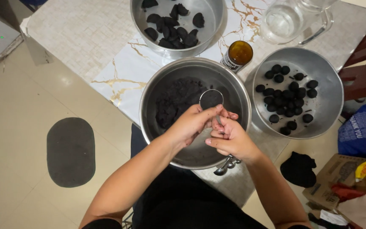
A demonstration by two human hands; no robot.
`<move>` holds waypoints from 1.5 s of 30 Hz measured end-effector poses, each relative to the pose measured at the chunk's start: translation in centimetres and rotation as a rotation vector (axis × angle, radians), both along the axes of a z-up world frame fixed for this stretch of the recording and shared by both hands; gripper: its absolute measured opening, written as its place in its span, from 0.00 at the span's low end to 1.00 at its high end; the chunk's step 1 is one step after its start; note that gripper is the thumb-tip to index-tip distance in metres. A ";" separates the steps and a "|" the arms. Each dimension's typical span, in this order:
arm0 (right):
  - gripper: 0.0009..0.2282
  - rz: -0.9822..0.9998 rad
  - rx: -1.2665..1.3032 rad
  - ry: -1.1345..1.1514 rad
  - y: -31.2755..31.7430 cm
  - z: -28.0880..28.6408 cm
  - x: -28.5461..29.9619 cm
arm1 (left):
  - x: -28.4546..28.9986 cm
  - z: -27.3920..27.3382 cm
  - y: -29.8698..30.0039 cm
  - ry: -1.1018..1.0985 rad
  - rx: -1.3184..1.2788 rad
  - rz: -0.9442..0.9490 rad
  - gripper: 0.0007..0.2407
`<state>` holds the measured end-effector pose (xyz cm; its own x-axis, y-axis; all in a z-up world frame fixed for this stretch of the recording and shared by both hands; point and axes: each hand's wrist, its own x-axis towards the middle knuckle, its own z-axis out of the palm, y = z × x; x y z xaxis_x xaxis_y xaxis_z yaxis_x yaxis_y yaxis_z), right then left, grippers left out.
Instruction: Shape dark dough into uniform portions using a measuring spoon and hands.
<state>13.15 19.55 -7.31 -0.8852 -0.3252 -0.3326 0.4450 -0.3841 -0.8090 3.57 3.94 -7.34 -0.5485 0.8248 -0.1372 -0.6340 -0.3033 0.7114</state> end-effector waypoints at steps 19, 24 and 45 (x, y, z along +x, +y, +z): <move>0.17 0.036 -0.141 -0.181 -1.0 0.6 -0.9 | -4.8 4.9 -5.4 1.293 -0.793 0.804 0.16; 0.16 0.044 -0.103 -0.196 -1.0 0.9 -0.9 | -5.6 3.7 -6.4 0.126 -0.364 0.175 0.14; 0.08 0.096 1.123 0.372 -4.0 2.2 -0.1 | -23.3 -4.6 -2.4 -0.131 -0.137 0.517 0.27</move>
<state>13.05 15.60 -5.12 -0.9757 -0.0856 -0.2015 0.0998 0.6453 -0.7574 -19.71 1.50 -11.99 -0.8487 0.4220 -0.3188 -0.5129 -0.5092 0.6912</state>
